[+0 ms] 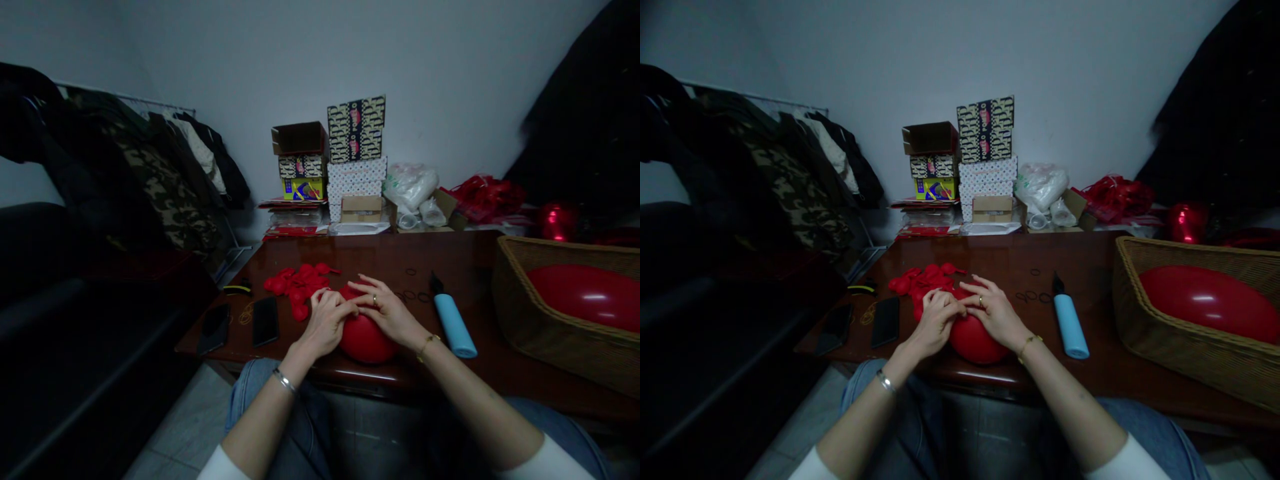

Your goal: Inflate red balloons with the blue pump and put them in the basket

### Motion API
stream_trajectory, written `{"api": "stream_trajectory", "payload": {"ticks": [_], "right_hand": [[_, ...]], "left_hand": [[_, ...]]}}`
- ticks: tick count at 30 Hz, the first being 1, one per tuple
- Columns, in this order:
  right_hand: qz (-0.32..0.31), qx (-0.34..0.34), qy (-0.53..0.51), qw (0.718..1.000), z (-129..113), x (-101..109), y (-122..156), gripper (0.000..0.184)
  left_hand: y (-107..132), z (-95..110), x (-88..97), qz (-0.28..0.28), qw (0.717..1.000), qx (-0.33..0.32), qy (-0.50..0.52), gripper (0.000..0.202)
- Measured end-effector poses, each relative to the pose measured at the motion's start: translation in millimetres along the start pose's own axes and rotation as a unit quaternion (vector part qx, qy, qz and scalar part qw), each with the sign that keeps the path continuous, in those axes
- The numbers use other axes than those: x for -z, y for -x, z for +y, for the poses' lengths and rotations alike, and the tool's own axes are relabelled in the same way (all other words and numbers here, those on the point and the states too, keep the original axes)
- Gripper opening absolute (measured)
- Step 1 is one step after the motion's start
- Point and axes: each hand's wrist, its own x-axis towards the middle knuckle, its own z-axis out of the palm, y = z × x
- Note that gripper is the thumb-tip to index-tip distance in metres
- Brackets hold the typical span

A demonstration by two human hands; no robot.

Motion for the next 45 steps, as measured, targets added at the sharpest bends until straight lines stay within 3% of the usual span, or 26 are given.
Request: {"api": "stream_trajectory", "payload": {"ticks": [6, 12, 14, 18, 21, 25, 30, 32, 35, 39, 45], "right_hand": [[0.054, 0.032, 0.025, 0.998, -8, -5, 3, 0.022], [0.151, 0.023, 0.006, 0.988, -7, -15, 12, 0.022], [0.178, 0.002, -0.018, 0.984, -4, -17, 15, 0.021], [0.219, -0.053, -0.064, 0.972, -2, -20, 18, 0.019], [0.212, -0.064, -0.08, 0.972, -5, -22, 18, 0.018], [0.195, -0.086, -0.102, 0.972, -9, -23, 18, 0.018], [0.197, -0.131, -0.123, 0.964, -11, -24, 20, 0.018], [0.197, -0.146, -0.133, 0.96, -13, -24, 20, 0.019], [0.189, -0.159, -0.133, 0.96, -17, -24, 20, 0.022], [0.16, -0.131, -0.05, 0.977, -21, -27, 19, 0.022], [0.144, -0.129, 0.047, 0.98, -27, -31, 16, 0.016]], "left_hand": [[-3, 5, 6.8, -0.007, 1.0, -0.011, 0.007, 0.019], [-4, 0, -0.8, 0.072, 0.985, 0.063, 0.141, 0.007], [-4, -2, -7.1, 0.115, 0.957, 0.115, 0.241, 0.005], [-4, -1, -20.6, 0.204, 0.858, 0.203, 0.425, 0.016], [-5, 2, -26.6, 0.201, 0.832, 0.217, 0.469, 0.018], [-4, 0, -25.0, 0.162, 0.841, 0.205, 0.475, 0.019], [0, -6, -16.7, 0.145, 0.917, 0.18, 0.326, 0.016], [1, -7, -15.5, 0.157, 0.931, 0.171, 0.283, 0.014], [1, -7, -17.3, 0.17, 0.916, 0.185, 0.314, 0.016], [0, -2, -20.9, 0.174, 0.882, 0.209, 0.385, 0.022], [0, 7, -19.2, 0.209, 0.876, 0.208, 0.381, 0.022]]}}
